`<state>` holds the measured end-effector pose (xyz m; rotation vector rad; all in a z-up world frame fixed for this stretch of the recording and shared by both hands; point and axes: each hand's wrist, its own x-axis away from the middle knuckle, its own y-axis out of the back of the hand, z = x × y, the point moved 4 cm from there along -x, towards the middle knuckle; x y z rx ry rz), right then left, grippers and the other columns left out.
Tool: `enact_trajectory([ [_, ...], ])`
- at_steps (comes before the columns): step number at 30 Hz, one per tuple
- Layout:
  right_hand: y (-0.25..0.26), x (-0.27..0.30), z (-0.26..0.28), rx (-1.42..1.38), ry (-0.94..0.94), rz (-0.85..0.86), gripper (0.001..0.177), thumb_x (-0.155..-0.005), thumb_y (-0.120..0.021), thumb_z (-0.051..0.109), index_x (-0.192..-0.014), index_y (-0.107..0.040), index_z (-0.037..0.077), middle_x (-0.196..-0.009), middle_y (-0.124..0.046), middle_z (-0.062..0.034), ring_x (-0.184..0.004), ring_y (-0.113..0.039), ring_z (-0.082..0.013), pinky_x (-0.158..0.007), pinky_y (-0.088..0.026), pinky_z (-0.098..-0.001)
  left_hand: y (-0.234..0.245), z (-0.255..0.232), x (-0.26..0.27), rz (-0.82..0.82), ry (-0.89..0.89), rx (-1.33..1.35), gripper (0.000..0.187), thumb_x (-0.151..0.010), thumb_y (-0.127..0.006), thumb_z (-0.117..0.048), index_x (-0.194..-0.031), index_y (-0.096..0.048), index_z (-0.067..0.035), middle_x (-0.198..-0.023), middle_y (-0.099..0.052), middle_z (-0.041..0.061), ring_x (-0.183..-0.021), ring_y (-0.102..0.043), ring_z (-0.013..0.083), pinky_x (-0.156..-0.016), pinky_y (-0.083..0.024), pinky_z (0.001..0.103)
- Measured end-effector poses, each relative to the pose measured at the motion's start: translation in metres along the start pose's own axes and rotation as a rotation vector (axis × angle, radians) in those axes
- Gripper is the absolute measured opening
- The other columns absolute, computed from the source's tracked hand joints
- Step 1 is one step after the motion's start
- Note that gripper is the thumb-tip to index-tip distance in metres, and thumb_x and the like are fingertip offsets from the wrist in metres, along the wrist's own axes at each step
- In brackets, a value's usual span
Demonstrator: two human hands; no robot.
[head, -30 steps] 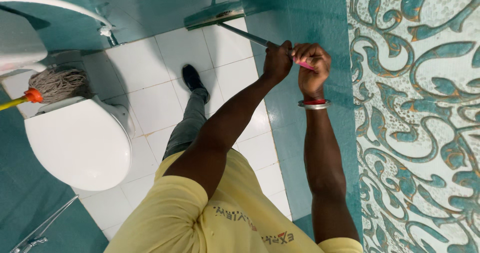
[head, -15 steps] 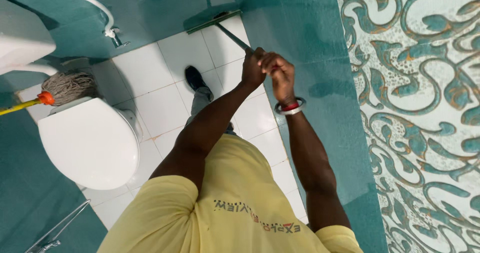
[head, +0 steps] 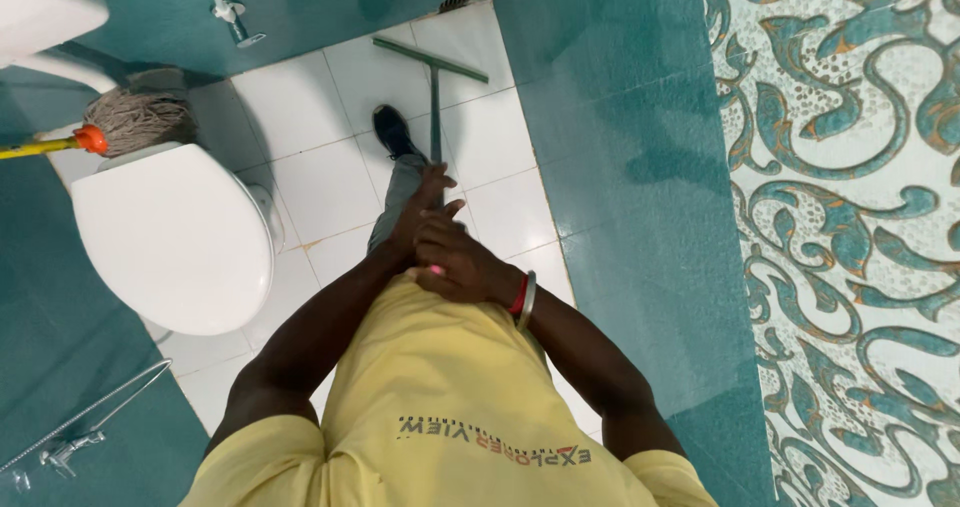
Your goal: The person uses a floor squeegee to push water across the tiled bathroom floor toward a drain.
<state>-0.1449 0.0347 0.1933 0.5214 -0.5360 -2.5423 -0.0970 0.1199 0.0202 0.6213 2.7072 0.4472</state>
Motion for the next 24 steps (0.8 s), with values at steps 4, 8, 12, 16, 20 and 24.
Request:
enact_trajectory([
  [4,-0.036,-0.019,0.005,0.003,0.026,0.110,0.037,-0.100,-0.073,0.032,-0.083,-0.052,0.005,-0.088,-0.049,-0.0116,-0.090,-0.050,-0.0303,-0.086,-0.045,-0.0433,0.044,-0.007,0.028,0.107,0.195,0.176,0.039,-0.097,-0.073,-0.013,-0.128,-0.050,-0.007,-0.142,-0.052,0.022,-0.128,-0.056,0.0353,-0.103,-0.048,0.044],
  [8,-0.070,-0.039,0.003,-0.030,0.168,0.038,0.039,-0.100,-0.070,0.040,-0.089,-0.054,0.006,-0.092,-0.051,-0.0097,-0.093,-0.052,-0.0271,-0.084,-0.045,-0.0419,0.071,0.002,0.044,0.150,0.396,0.151,0.047,-0.095,-0.069,-0.007,-0.137,-0.049,-0.006,-0.121,-0.063,0.014,-0.112,-0.064,0.0222,-0.097,-0.053,0.035],
  [12,-0.091,-0.057,-0.017,-0.081,0.102,-0.040,0.041,-0.100,-0.069,0.036,-0.080,-0.048,0.007,-0.086,-0.050,-0.0101,-0.085,-0.051,-0.0261,-0.081,-0.043,-0.0403,0.086,0.005,0.031,0.049,0.155,0.317,0.014,-0.102,-0.070,-0.002,-0.104,-0.056,-0.004,-0.112,-0.063,0.014,-0.106,-0.061,0.0205,-0.094,-0.049,0.030],
  [16,-0.079,-0.057,-0.036,-0.042,0.087,-0.155,0.027,-0.102,-0.062,0.021,-0.084,-0.050,0.005,-0.085,-0.050,-0.0114,-0.083,-0.052,-0.0277,-0.080,-0.042,-0.0407,0.080,0.013,0.004,0.021,0.275,0.256,0.012,-0.100,-0.068,-0.009,-0.095,-0.059,-0.002,-0.098,-0.065,0.009,-0.080,-0.057,0.0149,-0.069,-0.046,0.027],
  [20,-0.042,-0.048,-0.056,-0.021,-0.011,-0.199,0.026,-0.100,-0.061,0.010,-0.078,-0.050,0.005,-0.073,-0.046,-0.0115,-0.073,-0.048,-0.0288,-0.073,-0.040,-0.0416,0.042,0.035,-0.033,0.056,0.149,0.016,0.020,-0.103,-0.068,-0.018,-0.094,-0.061,-0.003,-0.087,-0.065,0.009,-0.074,-0.059,0.0199,-0.067,-0.047,0.033],
  [24,0.012,-0.030,-0.071,-0.016,-0.070,-0.363,0.011,-0.087,-0.054,0.002,-0.077,-0.049,0.001,-0.075,-0.047,-0.0147,-0.072,-0.048,-0.0319,-0.070,-0.041,-0.0425,-0.018,0.059,-0.072,0.050,0.188,0.053,0.030,-0.100,-0.066,-0.029,-0.092,-0.060,-0.001,-0.085,-0.062,0.014,-0.062,-0.060,0.0251,-0.056,-0.049,0.038],
])
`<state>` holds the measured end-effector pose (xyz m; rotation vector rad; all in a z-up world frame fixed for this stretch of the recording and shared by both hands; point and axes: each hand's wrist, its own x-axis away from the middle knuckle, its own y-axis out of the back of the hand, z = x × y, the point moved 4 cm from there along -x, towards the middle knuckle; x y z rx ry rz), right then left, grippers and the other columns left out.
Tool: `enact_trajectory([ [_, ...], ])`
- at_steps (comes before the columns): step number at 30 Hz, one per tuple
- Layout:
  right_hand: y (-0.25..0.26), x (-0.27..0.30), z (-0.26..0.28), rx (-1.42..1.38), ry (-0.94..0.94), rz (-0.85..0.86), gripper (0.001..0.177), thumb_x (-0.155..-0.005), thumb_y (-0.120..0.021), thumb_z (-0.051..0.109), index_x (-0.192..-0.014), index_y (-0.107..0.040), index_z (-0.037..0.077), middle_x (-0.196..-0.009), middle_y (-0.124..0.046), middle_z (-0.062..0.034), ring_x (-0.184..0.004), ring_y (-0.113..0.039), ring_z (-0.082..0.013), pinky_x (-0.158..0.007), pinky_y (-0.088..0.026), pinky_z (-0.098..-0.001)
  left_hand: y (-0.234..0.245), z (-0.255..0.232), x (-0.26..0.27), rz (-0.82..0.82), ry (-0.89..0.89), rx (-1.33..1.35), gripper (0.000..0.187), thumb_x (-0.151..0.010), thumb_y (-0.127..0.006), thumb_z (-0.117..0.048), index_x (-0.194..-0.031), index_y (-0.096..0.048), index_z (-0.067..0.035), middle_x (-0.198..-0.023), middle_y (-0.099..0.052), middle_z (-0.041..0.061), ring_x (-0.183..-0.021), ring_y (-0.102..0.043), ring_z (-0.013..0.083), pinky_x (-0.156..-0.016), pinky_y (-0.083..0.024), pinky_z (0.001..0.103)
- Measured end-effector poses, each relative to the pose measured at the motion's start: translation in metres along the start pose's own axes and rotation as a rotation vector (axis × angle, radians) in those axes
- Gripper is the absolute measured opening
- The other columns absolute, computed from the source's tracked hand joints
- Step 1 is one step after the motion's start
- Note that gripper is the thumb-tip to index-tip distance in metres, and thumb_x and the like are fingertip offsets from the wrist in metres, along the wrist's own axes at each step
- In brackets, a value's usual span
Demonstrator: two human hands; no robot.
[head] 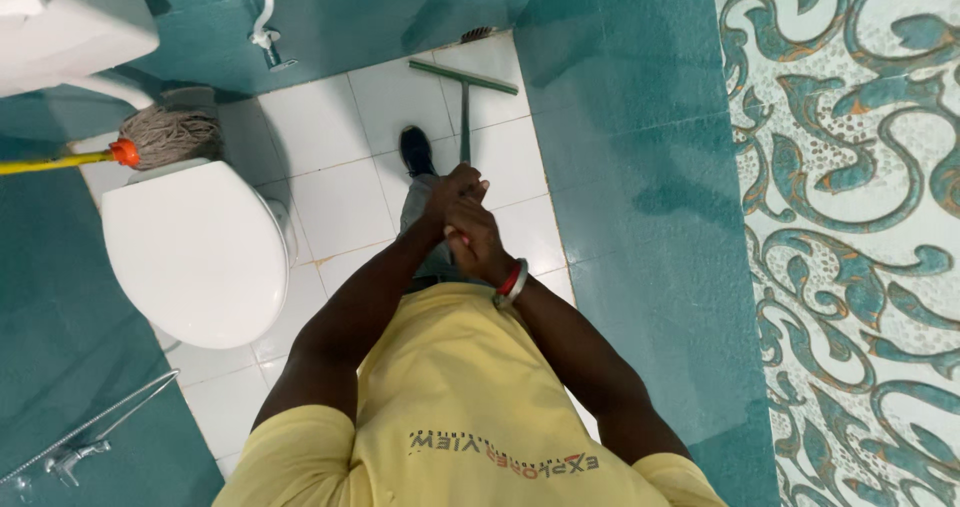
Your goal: The person uses a floor squeegee to push water across the tiled bathroom floor toward a drain.
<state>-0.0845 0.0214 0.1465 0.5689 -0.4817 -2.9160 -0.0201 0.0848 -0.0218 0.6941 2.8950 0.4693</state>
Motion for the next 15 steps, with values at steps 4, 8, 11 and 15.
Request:
enact_trajectory([
  [4,0.046,-0.005,-0.024,-0.023,-0.043,-0.142,0.005,-0.074,-0.052,0.001,-0.073,-0.047,0.000,-0.072,-0.050,-0.0143,-0.068,-0.050,-0.0313,-0.067,-0.042,-0.0409,-0.032,-0.016,-0.042,0.156,0.020,-0.231,0.036,-0.104,-0.062,-0.034,-0.087,-0.060,-0.002,-0.091,-0.061,0.019,-0.069,-0.064,0.0333,-0.061,-0.052,0.046],
  [8,0.099,-0.009,-0.046,-0.114,-0.015,-0.160,0.004,-0.072,-0.051,0.002,-0.073,-0.047,0.001,-0.074,-0.054,-0.0152,-0.069,-0.054,-0.0300,-0.077,-0.050,-0.0423,-0.055,-0.042,-0.086,0.362,-0.009,-0.358,0.037,-0.098,-0.068,-0.037,-0.088,-0.063,-0.002,-0.089,-0.064,0.019,-0.079,-0.068,0.0365,-0.067,-0.056,0.047],
  [11,0.133,-0.004,-0.059,-0.257,-0.114,-0.069,0.005,-0.068,-0.050,0.004,-0.068,-0.046,0.003,-0.066,-0.049,-0.0109,-0.066,-0.049,-0.0273,-0.075,-0.047,-0.0382,-0.089,-0.050,-0.122,0.679,-0.250,-0.628,0.030,-0.069,-0.080,-0.031,-0.084,-0.069,-0.007,-0.090,-0.065,0.017,-0.091,-0.064,0.0429,-0.064,-0.054,0.060],
  [15,0.171,0.013,-0.071,-0.356,-0.212,-0.194,0.009,-0.073,-0.045,0.010,-0.067,-0.047,0.004,-0.068,-0.054,-0.0109,-0.069,-0.051,-0.0239,-0.086,-0.047,-0.0385,-0.142,-0.039,-0.142,0.955,-0.340,-0.572,0.036,-0.085,-0.075,-0.033,-0.067,-0.068,-0.002,-0.071,-0.064,0.016,-0.073,-0.068,0.0365,-0.087,-0.051,0.051],
])
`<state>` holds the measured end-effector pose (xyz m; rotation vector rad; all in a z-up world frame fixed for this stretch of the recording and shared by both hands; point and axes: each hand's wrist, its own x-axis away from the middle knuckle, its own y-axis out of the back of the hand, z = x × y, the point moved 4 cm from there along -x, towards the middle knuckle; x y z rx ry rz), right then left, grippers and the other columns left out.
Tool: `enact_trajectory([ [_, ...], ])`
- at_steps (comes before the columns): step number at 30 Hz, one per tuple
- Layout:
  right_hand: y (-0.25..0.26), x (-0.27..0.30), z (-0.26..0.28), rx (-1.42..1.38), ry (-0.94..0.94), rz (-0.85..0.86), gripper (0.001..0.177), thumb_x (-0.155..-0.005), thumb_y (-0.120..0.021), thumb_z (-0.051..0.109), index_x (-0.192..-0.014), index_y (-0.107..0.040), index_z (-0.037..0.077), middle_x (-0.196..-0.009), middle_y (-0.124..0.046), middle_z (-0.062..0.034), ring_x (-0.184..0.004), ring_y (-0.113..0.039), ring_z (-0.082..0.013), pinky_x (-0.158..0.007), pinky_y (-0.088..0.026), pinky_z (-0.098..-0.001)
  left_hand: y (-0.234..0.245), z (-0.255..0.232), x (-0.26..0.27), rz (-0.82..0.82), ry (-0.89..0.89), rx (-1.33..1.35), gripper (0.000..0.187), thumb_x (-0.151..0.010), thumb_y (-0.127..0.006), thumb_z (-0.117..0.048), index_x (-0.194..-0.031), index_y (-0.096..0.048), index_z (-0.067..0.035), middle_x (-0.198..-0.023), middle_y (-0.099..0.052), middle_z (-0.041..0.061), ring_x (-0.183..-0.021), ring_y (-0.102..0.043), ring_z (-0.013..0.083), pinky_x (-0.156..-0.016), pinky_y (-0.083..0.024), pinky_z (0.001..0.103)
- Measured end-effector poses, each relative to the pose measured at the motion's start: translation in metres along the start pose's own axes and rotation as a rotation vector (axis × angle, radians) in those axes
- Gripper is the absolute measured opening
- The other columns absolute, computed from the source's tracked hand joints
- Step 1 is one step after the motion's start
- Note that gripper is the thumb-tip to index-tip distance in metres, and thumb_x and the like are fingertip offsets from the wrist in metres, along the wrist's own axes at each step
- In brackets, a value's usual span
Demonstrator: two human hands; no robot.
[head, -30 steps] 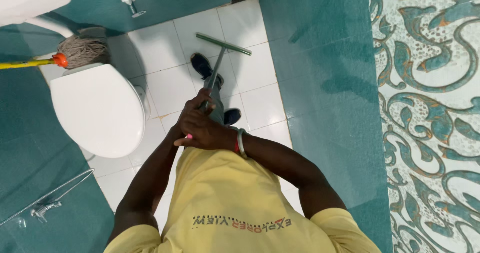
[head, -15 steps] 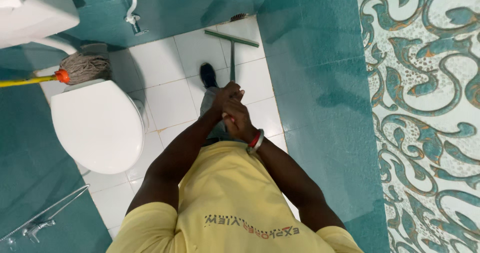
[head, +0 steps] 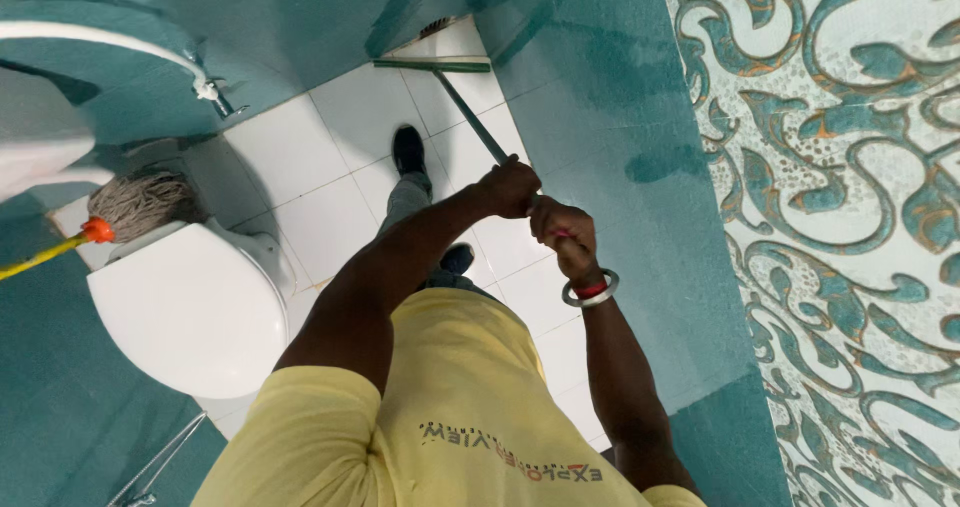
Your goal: The person uses a floor squeegee to push water across the tiled bathroom floor toward a drain.
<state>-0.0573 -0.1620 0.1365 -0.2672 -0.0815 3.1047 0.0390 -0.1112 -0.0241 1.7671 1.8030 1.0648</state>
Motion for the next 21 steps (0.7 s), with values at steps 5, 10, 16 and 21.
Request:
enact_trajectory([
  [5,0.040,0.008,-0.019,-0.078,-0.019,-0.196,0.019,-0.081,-0.042,0.013,-0.074,-0.052,-0.001,-0.080,-0.060,-0.0175,-0.088,-0.060,-0.0317,-0.110,-0.043,-0.0482,-0.004,0.002,-0.034,-0.541,-0.096,0.257,0.047,-0.092,-0.075,-0.033,-0.057,-0.060,-0.005,-0.056,-0.054,0.016,-0.056,-0.054,0.0344,-0.067,-0.043,0.047],
  [10,0.065,-0.017,-0.036,-0.099,-0.061,-0.464,0.023,-0.083,-0.043,0.015,-0.076,-0.055,-0.003,-0.083,-0.061,-0.0210,-0.092,-0.064,-0.0358,-0.093,-0.049,-0.0467,0.019,0.020,-0.061,-0.755,-0.089,0.324,0.052,-0.092,-0.075,-0.031,-0.053,-0.054,-0.005,-0.050,-0.050,0.017,-0.050,-0.049,0.0325,-0.070,-0.040,0.046],
  [16,0.104,-0.098,-0.024,-0.091,0.008,-0.468,0.027,-0.087,-0.045,0.020,-0.077,-0.054,-0.003,-0.082,-0.061,-0.0207,-0.087,-0.064,-0.0352,-0.102,-0.051,-0.0506,0.060,0.051,-0.109,-0.858,-0.027,0.342,0.035,-0.081,-0.077,-0.018,-0.057,-0.055,-0.005,-0.058,-0.056,0.017,-0.058,-0.056,0.0368,-0.069,-0.042,0.047],
  [21,0.107,-0.161,-0.014,-0.056,0.025,-0.402,0.031,-0.086,-0.042,0.021,-0.076,-0.057,-0.003,-0.078,-0.061,-0.0198,-0.081,-0.063,-0.0338,-0.099,-0.054,-0.0515,0.091,0.085,-0.124,-0.859,-0.020,0.464,0.022,-0.063,-0.079,-0.007,-0.062,-0.057,-0.004,-0.066,-0.061,0.018,-0.064,-0.061,0.0389,-0.062,-0.045,0.047],
])
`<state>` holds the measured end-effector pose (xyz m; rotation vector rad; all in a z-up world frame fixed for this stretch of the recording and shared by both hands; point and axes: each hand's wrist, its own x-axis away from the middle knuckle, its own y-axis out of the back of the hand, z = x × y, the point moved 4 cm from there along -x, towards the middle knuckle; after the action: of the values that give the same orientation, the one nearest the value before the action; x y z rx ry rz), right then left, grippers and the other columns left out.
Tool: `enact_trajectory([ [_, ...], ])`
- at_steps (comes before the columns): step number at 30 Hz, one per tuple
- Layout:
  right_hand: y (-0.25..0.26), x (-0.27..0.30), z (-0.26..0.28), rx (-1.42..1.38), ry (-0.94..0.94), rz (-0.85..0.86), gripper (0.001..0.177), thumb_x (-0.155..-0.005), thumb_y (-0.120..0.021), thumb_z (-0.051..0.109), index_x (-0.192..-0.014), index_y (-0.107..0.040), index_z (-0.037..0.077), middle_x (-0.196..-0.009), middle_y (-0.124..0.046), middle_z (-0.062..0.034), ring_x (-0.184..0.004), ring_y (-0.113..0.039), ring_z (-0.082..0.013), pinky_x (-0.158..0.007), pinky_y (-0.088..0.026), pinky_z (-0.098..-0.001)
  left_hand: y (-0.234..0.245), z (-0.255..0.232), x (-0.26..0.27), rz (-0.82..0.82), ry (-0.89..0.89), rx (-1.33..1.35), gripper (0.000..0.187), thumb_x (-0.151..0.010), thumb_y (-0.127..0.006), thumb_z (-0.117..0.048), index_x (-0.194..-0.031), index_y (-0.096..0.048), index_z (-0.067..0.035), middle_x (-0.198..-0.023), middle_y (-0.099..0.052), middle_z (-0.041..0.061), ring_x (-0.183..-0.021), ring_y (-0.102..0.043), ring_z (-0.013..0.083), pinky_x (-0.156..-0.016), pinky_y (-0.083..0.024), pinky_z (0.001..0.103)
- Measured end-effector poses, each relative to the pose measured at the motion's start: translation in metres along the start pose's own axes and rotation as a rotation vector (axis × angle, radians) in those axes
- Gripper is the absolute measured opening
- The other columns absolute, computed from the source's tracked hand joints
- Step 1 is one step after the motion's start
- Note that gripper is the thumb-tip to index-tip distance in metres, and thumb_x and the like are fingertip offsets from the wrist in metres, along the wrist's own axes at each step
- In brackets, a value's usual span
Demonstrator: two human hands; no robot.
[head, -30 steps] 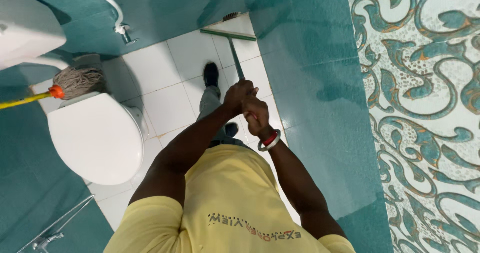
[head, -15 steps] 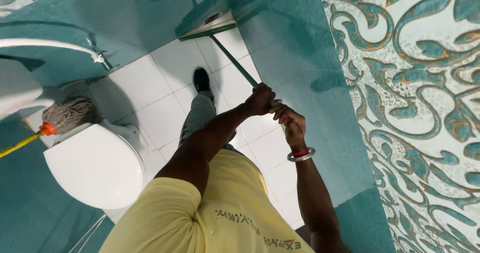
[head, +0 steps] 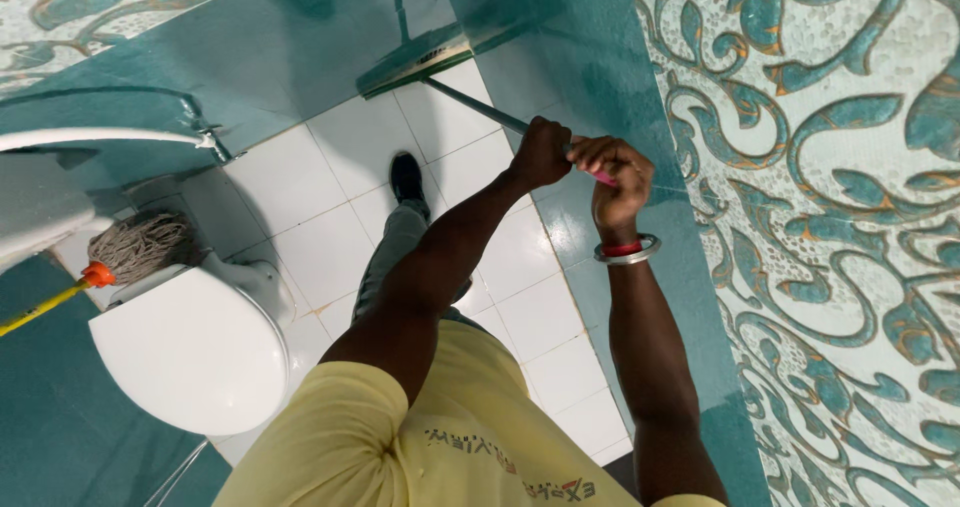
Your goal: The person uses a floor squeegee to push water across the tiled bathroom floor toward a drain.
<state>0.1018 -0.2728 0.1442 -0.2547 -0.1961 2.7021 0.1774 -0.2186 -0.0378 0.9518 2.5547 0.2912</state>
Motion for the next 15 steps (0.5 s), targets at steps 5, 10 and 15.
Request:
enact_trajectory([
  [5,-0.034,-0.028,0.004,0.004,0.003,0.086,0.028,-0.080,-0.040,0.017,-0.076,-0.057,-0.004,-0.078,-0.060,-0.0203,-0.079,-0.062,-0.0331,-0.096,-0.055,-0.0504,0.032,0.002,-0.009,-0.152,0.005,0.006,0.031,-0.066,-0.083,-0.008,-0.062,-0.053,-0.005,-0.065,-0.060,0.016,-0.066,-0.060,0.0366,-0.069,-0.045,0.046],
  [10,-0.055,-0.034,0.003,-0.005,0.024,0.099,0.028,-0.080,-0.040,0.017,-0.076,-0.059,-0.004,-0.078,-0.062,-0.0204,-0.077,-0.062,-0.0315,-0.091,-0.057,-0.0495,0.053,0.005,-0.003,-0.216,-0.042,-0.013,0.033,-0.071,-0.085,-0.016,-0.068,-0.054,-0.006,-0.066,-0.059,0.011,-0.066,-0.057,0.0318,-0.073,-0.045,0.044],
  [15,-0.074,-0.011,-0.010,0.001,0.031,0.141,0.024,-0.081,-0.043,0.016,-0.076,-0.057,-0.003,-0.079,-0.062,-0.0194,-0.078,-0.062,-0.0301,-0.092,-0.054,-0.0479,0.067,0.014,0.019,-0.139,0.033,-0.037,0.040,-0.077,-0.087,-0.021,-0.064,-0.052,-0.007,-0.063,-0.058,0.010,-0.063,-0.053,0.0290,-0.072,-0.044,0.042],
])
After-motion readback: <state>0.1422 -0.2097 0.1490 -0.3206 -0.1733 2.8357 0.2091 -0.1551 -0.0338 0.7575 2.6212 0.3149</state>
